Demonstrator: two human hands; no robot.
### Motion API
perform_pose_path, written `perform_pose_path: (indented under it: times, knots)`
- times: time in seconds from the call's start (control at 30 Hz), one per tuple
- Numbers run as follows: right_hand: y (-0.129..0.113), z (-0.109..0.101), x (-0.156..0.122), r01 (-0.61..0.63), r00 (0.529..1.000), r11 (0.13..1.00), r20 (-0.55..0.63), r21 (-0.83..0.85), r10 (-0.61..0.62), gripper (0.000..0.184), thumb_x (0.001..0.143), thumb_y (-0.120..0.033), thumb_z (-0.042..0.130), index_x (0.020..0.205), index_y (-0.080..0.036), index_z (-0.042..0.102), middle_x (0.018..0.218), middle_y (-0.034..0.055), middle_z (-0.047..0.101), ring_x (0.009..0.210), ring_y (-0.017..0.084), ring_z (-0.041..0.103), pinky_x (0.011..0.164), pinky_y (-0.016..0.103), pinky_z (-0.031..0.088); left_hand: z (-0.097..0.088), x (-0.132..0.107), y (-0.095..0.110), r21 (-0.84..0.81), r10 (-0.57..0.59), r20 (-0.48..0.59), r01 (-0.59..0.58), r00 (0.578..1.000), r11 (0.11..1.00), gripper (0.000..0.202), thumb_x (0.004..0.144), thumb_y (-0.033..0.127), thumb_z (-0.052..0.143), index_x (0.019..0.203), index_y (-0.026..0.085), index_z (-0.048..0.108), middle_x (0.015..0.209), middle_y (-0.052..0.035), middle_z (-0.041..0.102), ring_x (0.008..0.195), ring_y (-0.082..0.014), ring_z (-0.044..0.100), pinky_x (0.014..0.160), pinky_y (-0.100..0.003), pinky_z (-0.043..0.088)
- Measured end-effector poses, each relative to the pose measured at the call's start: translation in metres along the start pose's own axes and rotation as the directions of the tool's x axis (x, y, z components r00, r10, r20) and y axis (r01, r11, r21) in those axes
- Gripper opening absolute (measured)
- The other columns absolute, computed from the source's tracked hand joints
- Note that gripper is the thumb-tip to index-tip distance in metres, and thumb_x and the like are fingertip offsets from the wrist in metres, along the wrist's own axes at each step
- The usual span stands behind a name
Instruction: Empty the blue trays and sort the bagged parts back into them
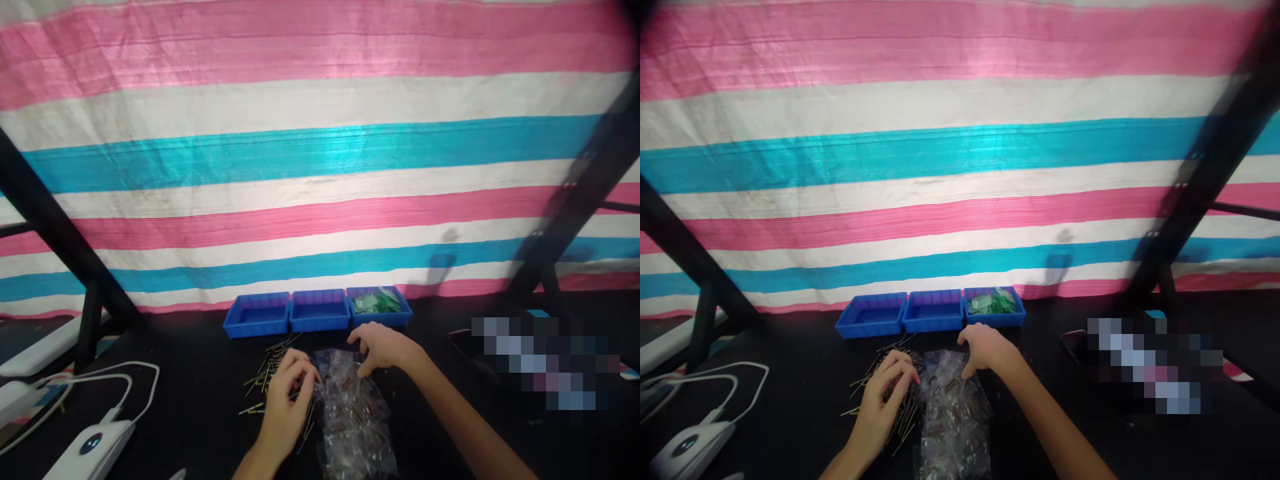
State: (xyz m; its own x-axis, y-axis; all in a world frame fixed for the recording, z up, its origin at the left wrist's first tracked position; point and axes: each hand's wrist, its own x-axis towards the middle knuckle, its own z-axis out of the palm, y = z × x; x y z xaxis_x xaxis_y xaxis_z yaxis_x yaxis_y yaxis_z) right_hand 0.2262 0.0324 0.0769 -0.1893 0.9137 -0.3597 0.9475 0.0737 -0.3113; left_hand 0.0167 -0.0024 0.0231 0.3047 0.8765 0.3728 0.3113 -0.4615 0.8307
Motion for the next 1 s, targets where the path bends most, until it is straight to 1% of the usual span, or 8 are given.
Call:
perform_pose_path:
  times: [0.07, 0.17, 0.27, 0.4, 0.57, 0.7, 0.83, 1.0]
  knots:
    - [0.0, 0.003, 0.001, 0.031, 0.998, 0.999, 0.052, -0.022, -0.03, 0.074, 0.049, -0.03, 0.079, 0.118, -0.019, 0.057, 0.107, 0.01, 0.063, 0.099, 0.03, 0.058, 0.082, 0.035, 0.046, 0.002, -0.001, 0.0, -0.012, -0.003, 0.013, 0.003, 1.0, 1.0, 0.03, 0.088, 0.031, 0.04, 0.066, 0.017, 0.055, 0.077, -0.0032, 0.047, 0.072, -0.0149, 0.049, 0.064, -0.025, 0.035]
    - [-0.001, 0.006, 0.001, 0.041, 0.991, 0.996, 0.129, -0.08, -0.031, 0.083, 0.046, -0.029, 0.081, 0.123, -0.02, 0.053, 0.117, 0.0111, 0.059, 0.104, 0.031, 0.056, 0.087, 0.038, 0.044, 0.006, -0.003, 0.0, -0.026, -0.009, 0.026, 0.01, 1.0, 1.0, 0.031, 0.087, 0.032, 0.041, 0.065, 0.016, 0.056, 0.077, -0.0032, 0.046, 0.069, -0.014, 0.048, 0.061, -0.024, 0.034]
    - [-0.001, 0.007, 0.0, 0.046, 0.987, 0.993, 0.156, -0.106, -0.029, 0.087, 0.045, -0.028, 0.081, 0.126, -0.021, 0.049, 0.123, 0.0116, 0.055, 0.109, 0.032, 0.053, 0.09, 0.038, 0.043, 0.009, -0.005, -0.001, -0.033, -0.017, 0.04, 0.018, 0.999, 0.999, 0.031, 0.087, 0.031, 0.041, 0.065, 0.016, 0.056, 0.078, -0.0037, 0.047, 0.07, -0.0142, 0.049, 0.061, -0.024, 0.034]
    - [-0.002, 0.007, -0.001, 0.049, 0.983, 0.993, 0.18, -0.103, -0.03, 0.089, 0.045, -0.028, 0.081, 0.127, -0.019, 0.048, 0.124, 0.0135, 0.053, 0.11, 0.032, 0.052, 0.089, 0.038, 0.043, 0.013, -0.006, -0.003, -0.036, -0.011, 0.05, 0.013, 0.999, 0.999, 0.031, 0.087, 0.031, 0.041, 0.065, 0.016, 0.056, 0.077, -0.0036, 0.047, 0.069, -0.0138, 0.048, 0.061, -0.023, 0.034]
    - [0.0, 0.013, 0.007, 0.041, 0.996, 0.993, 0.08, -0.109, -0.032, 0.081, 0.042, -0.029, 0.082, 0.118, -0.021, 0.055, 0.112, 0.0098, 0.061, 0.101, 0.031, 0.057, 0.088, 0.039, 0.042, 0.012, -0.005, -0.005, -0.041, -0.013, 0.037, 0.014, 0.999, 0.999, 0.031, 0.088, 0.033, 0.041, 0.065, 0.016, 0.056, 0.079, -0.004, 0.047, 0.072, -0.0145, 0.049, 0.063, -0.024, 0.035]
    - [0.002, 0.02, 0.016, 0.049, 0.998, 0.99, 0.043, -0.133, -0.044, 0.073, 0.04, -0.036, 0.082, 0.108, -0.021, 0.059, 0.112, 0.0107, 0.058, 0.101, 0.032, 0.056, 0.085, 0.04, 0.042, 0.01, -0.004, -0.004, -0.042, -0.018, 0.006, 0.019, 1.0, 0.999, 0.032, 0.087, 0.033, 0.041, 0.065, 0.016, 0.056, 0.079, -0.004, 0.047, 0.073, -0.0152, 0.049, 0.064, -0.025, 0.035]
    - [0.005, 0.019, 0.019, 0.069, 0.997, 0.991, 0.033, -0.115, -0.065, 0.065, 0.039, -0.039, 0.082, 0.098, -0.022, 0.062, 0.109, 0.0082, 0.059, 0.101, 0.03, 0.056, 0.081, 0.036, 0.042, 0.009, -0.004, -0.002, -0.053, -0.017, -0.012, 0.016, 1.0, 0.998, 0.032, 0.087, 0.033, 0.041, 0.064, 0.017, 0.056, 0.077, -0.0038, 0.047, 0.074, -0.016, 0.049, 0.067, -0.026, 0.036]
    - [0.008, 0.014, 0.016, 0.093, 0.995, 0.994, -0.031, -0.056, -0.095, 0.045, 0.045, -0.043, 0.08, 0.083, -0.024, 0.066, 0.091, 0.0006, 0.066, 0.085, 0.023, 0.061, 0.07, 0.029, 0.042, 0.007, -0.005, -0.002, -0.033, -0.019, -0.036, 0.018, 0.999, 0.999, 0.03, 0.086, 0.031, 0.042, 0.064, 0.017, 0.057, 0.077, -0.0036, 0.049, 0.074, -0.0161, 0.05, 0.066, -0.026, 0.037]
